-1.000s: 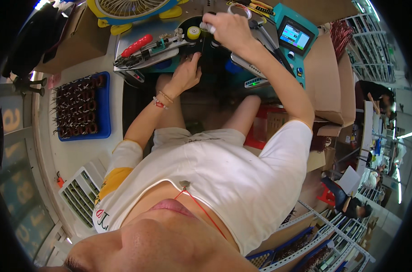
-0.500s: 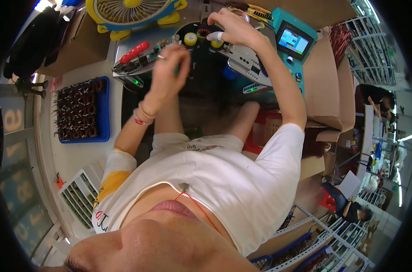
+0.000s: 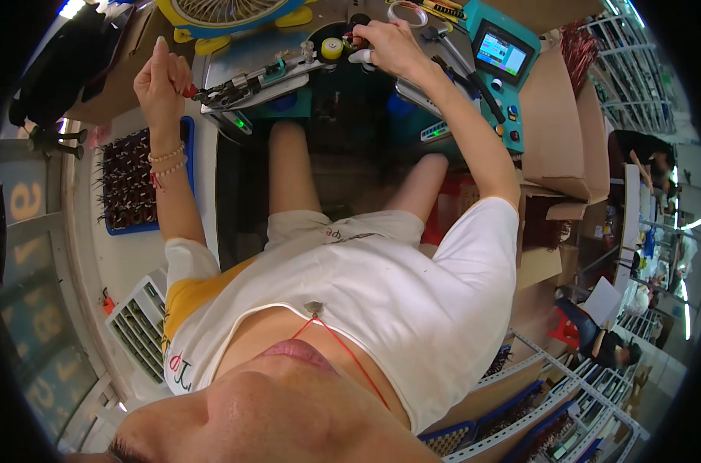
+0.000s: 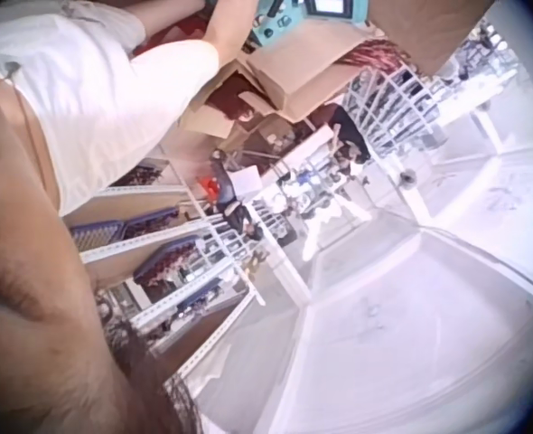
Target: Manually feeding wires into a stripping and processing machine in an industrial setting.
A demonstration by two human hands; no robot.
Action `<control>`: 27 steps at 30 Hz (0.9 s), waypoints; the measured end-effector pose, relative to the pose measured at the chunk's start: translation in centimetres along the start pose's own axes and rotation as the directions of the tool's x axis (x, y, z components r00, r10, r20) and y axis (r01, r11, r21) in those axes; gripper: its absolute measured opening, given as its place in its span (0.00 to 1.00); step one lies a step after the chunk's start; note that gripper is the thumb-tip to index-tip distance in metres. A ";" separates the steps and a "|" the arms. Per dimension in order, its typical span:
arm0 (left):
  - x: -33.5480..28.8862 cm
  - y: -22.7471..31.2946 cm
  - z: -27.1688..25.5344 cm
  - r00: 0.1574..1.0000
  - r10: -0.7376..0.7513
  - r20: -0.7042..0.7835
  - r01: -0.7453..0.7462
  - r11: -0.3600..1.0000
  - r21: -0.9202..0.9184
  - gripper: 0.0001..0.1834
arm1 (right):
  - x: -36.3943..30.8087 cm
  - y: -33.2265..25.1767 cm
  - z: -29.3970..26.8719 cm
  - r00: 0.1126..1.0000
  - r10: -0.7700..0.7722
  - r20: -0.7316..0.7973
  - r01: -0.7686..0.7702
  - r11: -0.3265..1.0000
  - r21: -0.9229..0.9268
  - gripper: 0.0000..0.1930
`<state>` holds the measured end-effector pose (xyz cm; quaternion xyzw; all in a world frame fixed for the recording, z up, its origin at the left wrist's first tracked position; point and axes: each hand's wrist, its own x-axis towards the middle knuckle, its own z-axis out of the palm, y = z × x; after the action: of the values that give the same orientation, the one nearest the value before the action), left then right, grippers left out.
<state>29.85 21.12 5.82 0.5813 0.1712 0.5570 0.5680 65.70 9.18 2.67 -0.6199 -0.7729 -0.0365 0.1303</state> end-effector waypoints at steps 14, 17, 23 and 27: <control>-6.1 -6.6 11.0 0.760 0.604 0.242 -0.613 0.539 0.578 0.08 | -0.9 -1.2 -2.1 0.982 -0.091 -0.165 0.086 0.996 -0.034 0.16; -12.0 -8.4 14.7 0.943 0.180 0.280 -0.301 0.823 0.483 0.12 | -1.3 -1.6 -2.5 0.940 -0.248 -0.234 0.188 0.950 -0.250 0.19; -11.7 -20.3 17.5 0.997 0.042 0.065 -0.074 0.775 0.627 0.31 | 0.2 -3.5 -3.3 0.892 -0.399 -0.213 0.253 0.830 -0.498 0.11; -10.8 -21.7 18.3 0.999 -0.049 0.021 0.027 0.808 0.589 0.29 | 0.9 -3.2 -3.1 0.907 -0.354 -0.227 0.229 0.870 -0.437 0.08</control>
<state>51.20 9.99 -12.70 0.7346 0.3365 0.4550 0.3742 62.87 8.68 6.20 -0.4951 -0.8055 -0.3069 0.1093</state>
